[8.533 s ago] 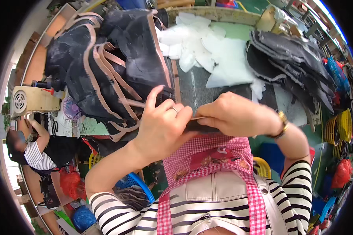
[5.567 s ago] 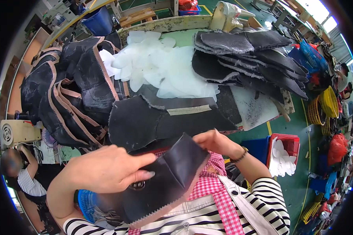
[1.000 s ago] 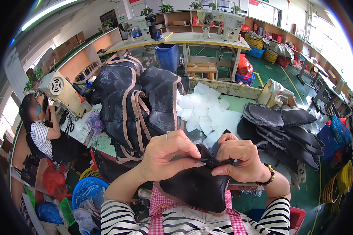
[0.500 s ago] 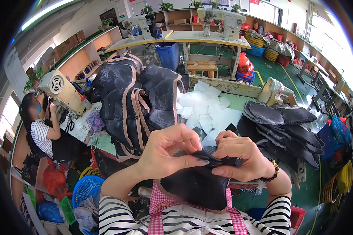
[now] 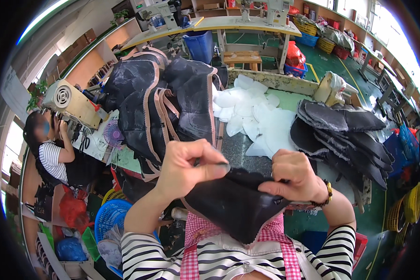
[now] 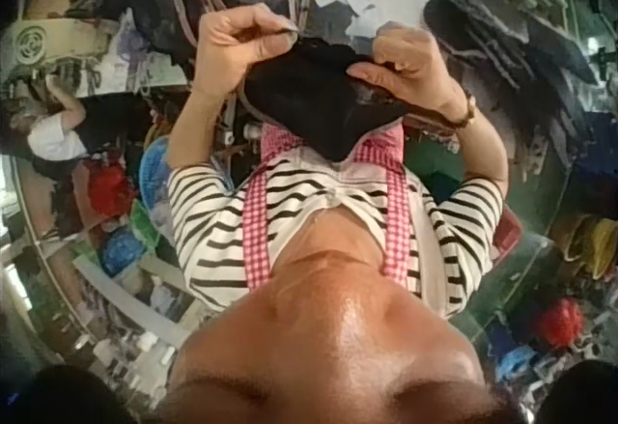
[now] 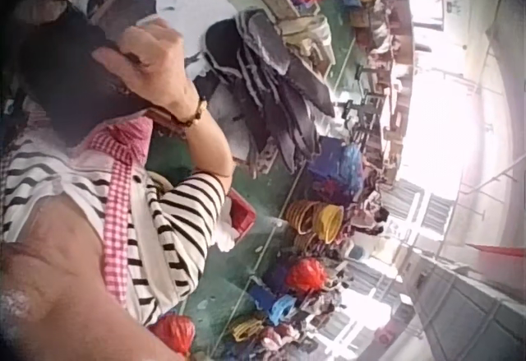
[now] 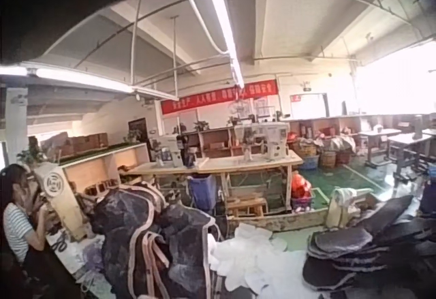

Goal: The person assembles shoe components by hand in a factory setting. They pick up black shoe uppers and white insoles, insert the insoles into the uppers, and place the assembled units into a blue basket. The process is repeated for multiple pairs.

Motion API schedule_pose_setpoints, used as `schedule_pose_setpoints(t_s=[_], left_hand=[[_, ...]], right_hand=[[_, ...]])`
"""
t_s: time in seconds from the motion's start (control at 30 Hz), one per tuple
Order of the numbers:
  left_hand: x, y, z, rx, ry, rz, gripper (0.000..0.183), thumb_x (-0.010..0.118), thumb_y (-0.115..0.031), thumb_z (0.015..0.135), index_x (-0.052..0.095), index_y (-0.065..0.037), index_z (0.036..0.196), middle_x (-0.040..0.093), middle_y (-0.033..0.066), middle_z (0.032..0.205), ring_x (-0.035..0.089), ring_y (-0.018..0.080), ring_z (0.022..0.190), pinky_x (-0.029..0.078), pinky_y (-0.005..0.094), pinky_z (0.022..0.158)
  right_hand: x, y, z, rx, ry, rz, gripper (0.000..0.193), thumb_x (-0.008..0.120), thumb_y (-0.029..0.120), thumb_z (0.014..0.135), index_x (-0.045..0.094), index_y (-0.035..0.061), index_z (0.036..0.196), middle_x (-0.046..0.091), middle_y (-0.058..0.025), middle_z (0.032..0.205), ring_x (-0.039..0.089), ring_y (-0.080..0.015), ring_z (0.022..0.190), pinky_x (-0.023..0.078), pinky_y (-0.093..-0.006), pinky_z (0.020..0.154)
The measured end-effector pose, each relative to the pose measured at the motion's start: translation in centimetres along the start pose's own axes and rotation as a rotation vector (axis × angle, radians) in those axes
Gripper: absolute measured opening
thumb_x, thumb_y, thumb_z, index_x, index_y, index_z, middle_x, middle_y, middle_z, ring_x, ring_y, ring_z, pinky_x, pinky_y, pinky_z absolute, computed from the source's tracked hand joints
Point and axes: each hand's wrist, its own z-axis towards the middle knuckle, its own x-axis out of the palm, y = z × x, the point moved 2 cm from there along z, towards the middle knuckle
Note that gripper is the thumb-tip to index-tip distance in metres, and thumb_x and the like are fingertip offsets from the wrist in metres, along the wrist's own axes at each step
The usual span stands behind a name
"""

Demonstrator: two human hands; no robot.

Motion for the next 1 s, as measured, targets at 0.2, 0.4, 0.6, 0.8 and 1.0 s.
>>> schedule_pose_setpoints(t_s=[0.2,0.4,0.6,0.8,1.0], left_hand=[[1.4,1.1,3.4,-0.046,-0.012,-0.042,0.014,0.079,-0.007,0.075,0.072,-0.001,0.085,0.064,-0.0009,0.071,0.052,0.0048,0.066,0.043,0.0219,0.063],[-1.8,3.2,1.8,0.152,-0.149,0.33,0.047,0.084,-0.02,0.073,0.059,-0.001,0.109,0.059,-0.0004,0.072,0.054,0.0072,0.071,0.044,0.0242,0.066],[-1.1,5.7,-2.2,-0.539,0.119,-0.289,0.051,0.078,-0.004,0.076,0.053,0.001,0.12,0.068,0.0067,0.098,0.062,0.009,0.087,0.051,0.0265,0.08],[-2.3,4.6,-2.7,-0.095,0.262,-0.22,0.039,0.073,0.009,0.065,0.068,-0.002,0.101,0.07,0.0069,0.101,0.067,0.0184,0.092,0.054,0.0315,0.083],[-5.0,1.5,-0.5,1.011,0.21,0.786,0.018,0.072,-0.018,0.05,0.069,-0.016,0.068,0.065,-0.002,0.071,0.061,0.0137,0.063,0.045,0.0264,0.052]], right_hand=[[-1.2,-0.3,2.9,0.444,0.281,0.167,0.042,0.078,0.035,0.079,0.059,-0.0023,0.074,0.052,-0.0135,0.058,0.051,-0.024,0.053,0.043,-0.0365,0.054],[-2.7,-0.1,2.7,0.597,0.258,0.146,0.033,0.076,0.028,0.081,0.066,-0.0037,0.08,0.054,-0.0154,0.057,0.05,-0.0282,0.049,0.044,-0.0345,0.052],[-2.2,0.9,2.9,0.581,0.338,0.156,0.031,0.08,0.023,0.078,0.066,-0.0043,0.084,0.055,-0.0133,0.058,0.047,-0.0223,0.048,0.043,-0.0295,0.051],[-1.7,-0.4,-2.8,0.416,0.306,0.036,0.033,0.083,0.023,0.071,0.067,-0.0006,0.089,0.058,-0.012,0.06,0.05,-0.0264,0.045,0.04,-0.0321,0.044],[-2.4,3.3,5.4,-0.293,0.279,-1.015,0.036,0.06,0.015,0.07,0.07,0.0077,0.104,0.067,-0.0047,0.098,0.064,-0.0195,0.086,0.052,-0.0322,0.073]])
